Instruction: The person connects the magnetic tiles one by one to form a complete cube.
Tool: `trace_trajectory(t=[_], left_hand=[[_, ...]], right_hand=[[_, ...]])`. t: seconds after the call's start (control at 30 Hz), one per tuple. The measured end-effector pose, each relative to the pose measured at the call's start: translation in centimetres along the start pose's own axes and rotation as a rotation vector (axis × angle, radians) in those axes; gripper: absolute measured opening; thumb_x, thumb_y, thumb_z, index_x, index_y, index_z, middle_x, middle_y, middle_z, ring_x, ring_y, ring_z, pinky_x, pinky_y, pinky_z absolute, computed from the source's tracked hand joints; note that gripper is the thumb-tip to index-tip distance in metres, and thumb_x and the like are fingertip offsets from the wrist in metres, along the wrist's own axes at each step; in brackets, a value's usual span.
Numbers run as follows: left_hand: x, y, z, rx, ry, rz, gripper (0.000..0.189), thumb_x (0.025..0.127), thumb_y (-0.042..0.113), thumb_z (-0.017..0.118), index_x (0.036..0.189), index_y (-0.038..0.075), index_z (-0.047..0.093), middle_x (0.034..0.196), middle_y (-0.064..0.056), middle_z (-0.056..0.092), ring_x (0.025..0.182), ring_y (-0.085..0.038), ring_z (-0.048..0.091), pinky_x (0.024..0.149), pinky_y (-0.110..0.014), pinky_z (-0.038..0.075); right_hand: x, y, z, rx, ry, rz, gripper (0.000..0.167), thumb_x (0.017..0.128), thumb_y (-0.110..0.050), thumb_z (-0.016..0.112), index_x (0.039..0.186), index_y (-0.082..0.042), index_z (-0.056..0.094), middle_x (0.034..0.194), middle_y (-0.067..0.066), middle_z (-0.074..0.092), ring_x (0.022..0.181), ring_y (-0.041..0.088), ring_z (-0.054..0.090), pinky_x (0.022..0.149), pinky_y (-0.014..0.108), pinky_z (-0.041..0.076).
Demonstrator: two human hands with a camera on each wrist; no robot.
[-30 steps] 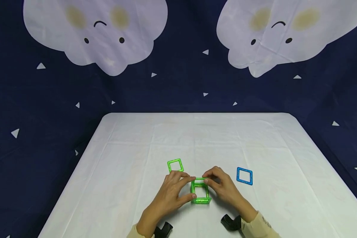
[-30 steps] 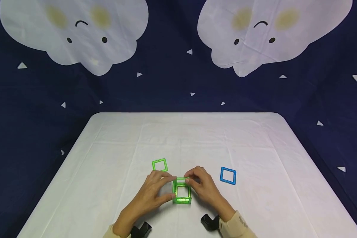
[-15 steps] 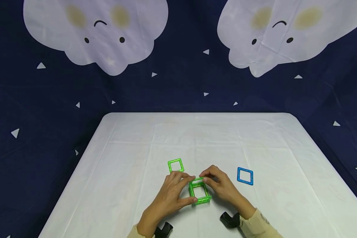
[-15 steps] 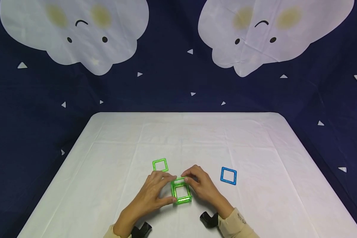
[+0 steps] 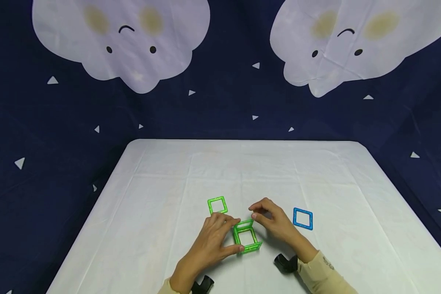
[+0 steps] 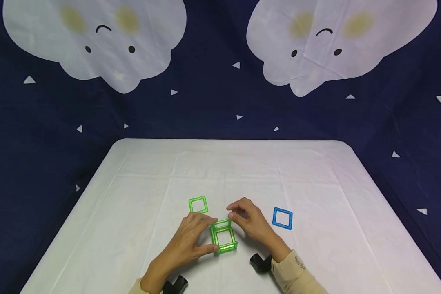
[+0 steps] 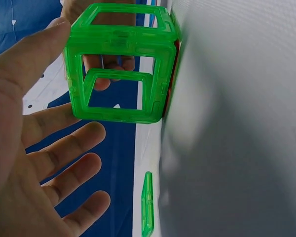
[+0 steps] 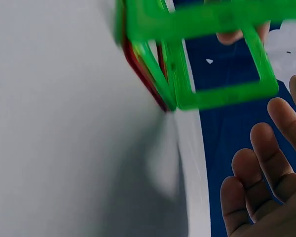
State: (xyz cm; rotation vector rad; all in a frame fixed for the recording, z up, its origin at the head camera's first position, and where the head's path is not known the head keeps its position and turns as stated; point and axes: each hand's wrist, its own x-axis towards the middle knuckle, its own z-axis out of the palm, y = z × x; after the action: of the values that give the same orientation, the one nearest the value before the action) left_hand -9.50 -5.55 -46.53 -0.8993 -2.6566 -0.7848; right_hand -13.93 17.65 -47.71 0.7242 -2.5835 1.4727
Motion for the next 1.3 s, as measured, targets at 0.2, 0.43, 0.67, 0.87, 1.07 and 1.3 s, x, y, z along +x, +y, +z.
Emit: trace_trajectory(t=[0.2, 0.43, 0.67, 0.87, 1.07, 1.3], left_hand=[[-0.2, 0.1, 0.1, 0.032, 0.033, 0.007, 0.066, 0.070, 0.054, 0.072, 0.124, 0.019, 0.059, 0.108, 0.009, 0.057, 0.105, -0.010, 0.046, 0.088, -0.032, 0.039], [-0.3, 0.3, 0.0, 0.072, 0.050, 0.001, 0.066, 0.070, 0.055, 0.072, 0.123, 0.020, 0.059, 0.108, 0.009, 0.057, 0.105, -0.010, 0.047, 0.087, -0.032, 0.039], [-0.5, 0.5, 0.1, 0.091, 0.048, -0.013, 0.065, 0.071, 0.056, 0.071, 0.123, 0.021, 0.059, 0.107, 0.010, 0.056, 0.106, -0.010, 0.047, 0.089, -0.033, 0.039], [-0.7, 0.5, 0.2, 0.107, 0.066, -0.005, 0.066, 0.071, 0.056, 0.071, 0.124, 0.019, 0.059, 0.107, 0.009, 0.056, 0.106, -0.011, 0.047, 0.089, -0.033, 0.039], [-0.7, 0.5, 0.3, 0.120, 0.064, -0.005, 0.065, 0.072, 0.058, 0.069, 0.124, 0.020, 0.058, 0.107, 0.010, 0.057, 0.105, -0.010, 0.046, 0.089, -0.032, 0.038], [-0.7, 0.5, 0.3, 0.124, 0.056, -0.014, 0.064, 0.072, 0.057, 0.068, 0.124, 0.021, 0.058, 0.108, 0.010, 0.057, 0.105, -0.010, 0.046, 0.089, -0.032, 0.038]], right_hand=[[1.6, 0.5, -0.5, -0.036, -0.014, 0.032, 0.017, 0.089, -0.017, 0.064, 0.105, -0.015, 0.065, 0.096, -0.003, 0.061, 0.088, 0.003, 0.055, 0.080, 0.024, 0.048], [4.2, 0.5, -0.6, -0.087, -0.048, 0.000, 0.020, 0.088, -0.023, 0.066, 0.105, -0.014, 0.065, 0.096, -0.002, 0.061, 0.089, 0.007, 0.055, 0.081, 0.032, 0.049], [6.9, 0.7, -0.6, -0.091, -0.117, 0.033, 0.023, 0.087, -0.026, 0.067, 0.107, -0.014, 0.066, 0.097, 0.002, 0.062, 0.090, 0.013, 0.054, 0.084, 0.034, 0.047], [8.9, 1.3, 0.6, -0.116, -0.183, 0.008, 0.028, 0.085, -0.028, 0.069, 0.107, -0.011, 0.066, 0.095, 0.001, 0.061, 0.089, 0.014, 0.054, 0.082, 0.032, 0.047], [10.5, 1.3, 1.8, -0.153, -0.251, -0.030, 0.027, 0.085, -0.027, 0.069, 0.108, -0.013, 0.065, 0.094, 0.000, 0.059, 0.086, 0.014, 0.051, 0.079, 0.032, 0.045], [11.5, 1.3, 3.0, -0.192, -0.289, -0.058, 0.027, 0.083, -0.023, 0.071, 0.108, -0.012, 0.066, 0.093, 0.003, 0.061, 0.085, 0.015, 0.051, 0.076, 0.027, 0.042]])
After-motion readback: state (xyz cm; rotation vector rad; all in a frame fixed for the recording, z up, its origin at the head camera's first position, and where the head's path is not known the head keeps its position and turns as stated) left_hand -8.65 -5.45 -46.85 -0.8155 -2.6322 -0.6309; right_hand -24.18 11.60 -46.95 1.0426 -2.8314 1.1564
